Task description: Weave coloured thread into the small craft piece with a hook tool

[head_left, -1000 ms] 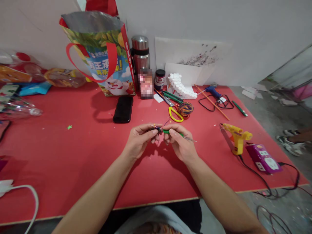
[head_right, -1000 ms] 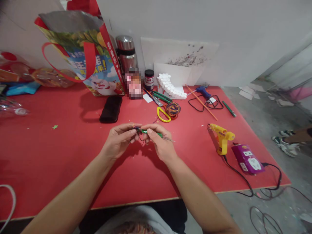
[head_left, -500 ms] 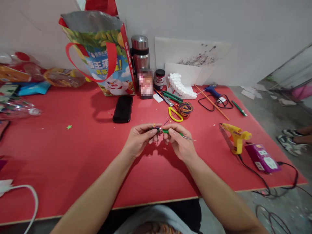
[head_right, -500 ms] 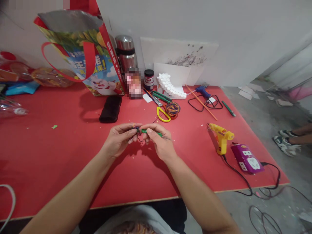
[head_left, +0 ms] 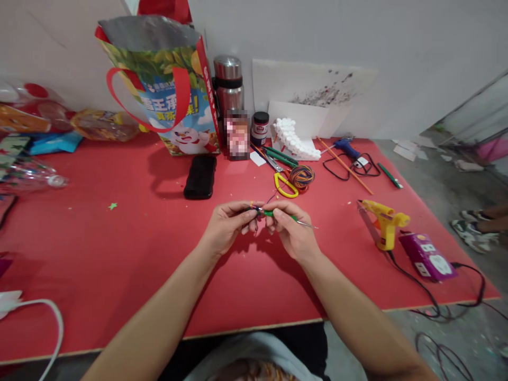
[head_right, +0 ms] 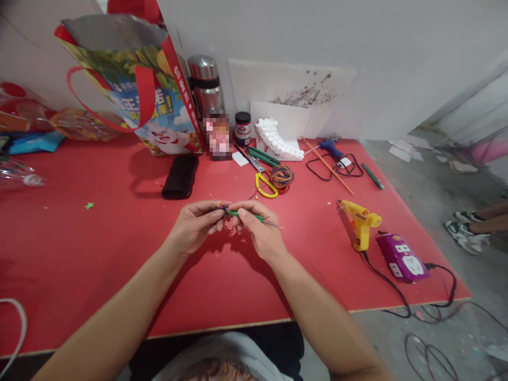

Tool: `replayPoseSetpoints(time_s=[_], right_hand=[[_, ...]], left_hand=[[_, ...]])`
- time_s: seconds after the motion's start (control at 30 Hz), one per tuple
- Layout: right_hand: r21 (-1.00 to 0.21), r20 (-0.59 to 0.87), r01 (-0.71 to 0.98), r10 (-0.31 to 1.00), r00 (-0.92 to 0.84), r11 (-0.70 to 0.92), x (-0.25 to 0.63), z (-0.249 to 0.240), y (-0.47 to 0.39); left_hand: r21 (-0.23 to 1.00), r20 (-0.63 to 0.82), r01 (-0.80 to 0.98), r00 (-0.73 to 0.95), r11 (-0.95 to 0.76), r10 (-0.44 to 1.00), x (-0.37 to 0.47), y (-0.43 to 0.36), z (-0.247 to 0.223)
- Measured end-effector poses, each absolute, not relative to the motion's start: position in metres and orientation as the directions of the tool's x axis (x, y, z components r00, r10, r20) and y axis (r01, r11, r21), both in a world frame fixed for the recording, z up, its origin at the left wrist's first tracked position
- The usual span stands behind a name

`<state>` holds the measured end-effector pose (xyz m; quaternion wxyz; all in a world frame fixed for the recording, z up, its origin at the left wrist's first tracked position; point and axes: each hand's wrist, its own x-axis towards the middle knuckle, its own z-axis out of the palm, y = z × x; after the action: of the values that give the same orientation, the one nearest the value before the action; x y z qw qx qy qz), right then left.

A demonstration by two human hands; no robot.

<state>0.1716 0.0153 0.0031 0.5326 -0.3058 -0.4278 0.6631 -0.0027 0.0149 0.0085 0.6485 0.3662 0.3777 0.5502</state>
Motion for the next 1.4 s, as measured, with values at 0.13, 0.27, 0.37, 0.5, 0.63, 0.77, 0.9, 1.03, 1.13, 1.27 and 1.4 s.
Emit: replayPoseSetpoints(time_s=[0.13,0.27,0.37,0.5,0.63,0.77,0.9,1.03,1.13,1.27,1.4], right_hand=[[-0.896,0.042,-0.439,0.968,-0.247,-0.073,0.1715,0.0033,0.0153],[-0.892,0.038,-0.446,0.968,-0.248,-0.079,0.1711,0.0035,0.0155],[-0.89,0.042,-0.449,0.967,-0.252,-0.079,0.171,0.0028,0.0158],[-0.898,0.036,-0.434,0.968,-0.249,-0.078,0.1709,0.0022,0.0157],[-0.898,0.045,-0.434,0.966,-0.253,-0.072,0.1707,0.0033,0.0151],[-0.898,0.058,-0.434,0.96,-0.274,-0.069,0.1709,0.0044,0.0149],[-0.89,0.077,-0.452,0.955,-0.287,-0.064,0.1713,0.003,0.016],[-0.886,0.075,-0.459,0.954,-0.29,-0.07,0.1716,0.0015,0.0169],[-0.888,0.062,-0.453,0.956,-0.287,-0.078,0.1714,0.0012,0.0169],[-0.885,0.05,-0.456,0.954,-0.296,-0.096,0.1716,0.0006,0.0161],[-0.883,0.063,-0.461,0.951,-0.304,-0.089,0.1719,-0.0005,0.0159]], left_hand=[[0.892,-0.095,-0.432,0.108,0.133,0.99,-0.0028,0.0152,0.008],[0.883,-0.095,-0.45,0.116,0.137,0.989,-0.0023,0.0151,0.0094],[0.881,-0.097,-0.451,0.118,0.141,0.988,-0.0019,0.0151,0.0104],[0.889,-0.098,-0.437,0.108,0.136,0.989,-0.0021,0.0153,0.0098],[0.905,-0.094,-0.407,0.101,0.127,0.99,-0.0028,0.0155,0.0083],[0.905,-0.094,-0.406,0.096,0.125,0.991,-0.0029,0.0156,0.0078],[0.908,-0.086,-0.401,0.099,0.119,0.991,-0.0024,0.0155,0.0076],[0.91,-0.084,-0.399,0.095,0.115,0.992,-0.0022,0.0154,0.0066],[0.909,-0.091,-0.398,0.097,0.122,0.991,-0.0028,0.0158,0.0057],[0.899,-0.093,-0.416,0.124,0.137,0.988,-0.0034,0.0171,0.0049],[0.894,-0.087,-0.428,0.127,0.134,0.988,-0.0027,0.0172,0.0051]])
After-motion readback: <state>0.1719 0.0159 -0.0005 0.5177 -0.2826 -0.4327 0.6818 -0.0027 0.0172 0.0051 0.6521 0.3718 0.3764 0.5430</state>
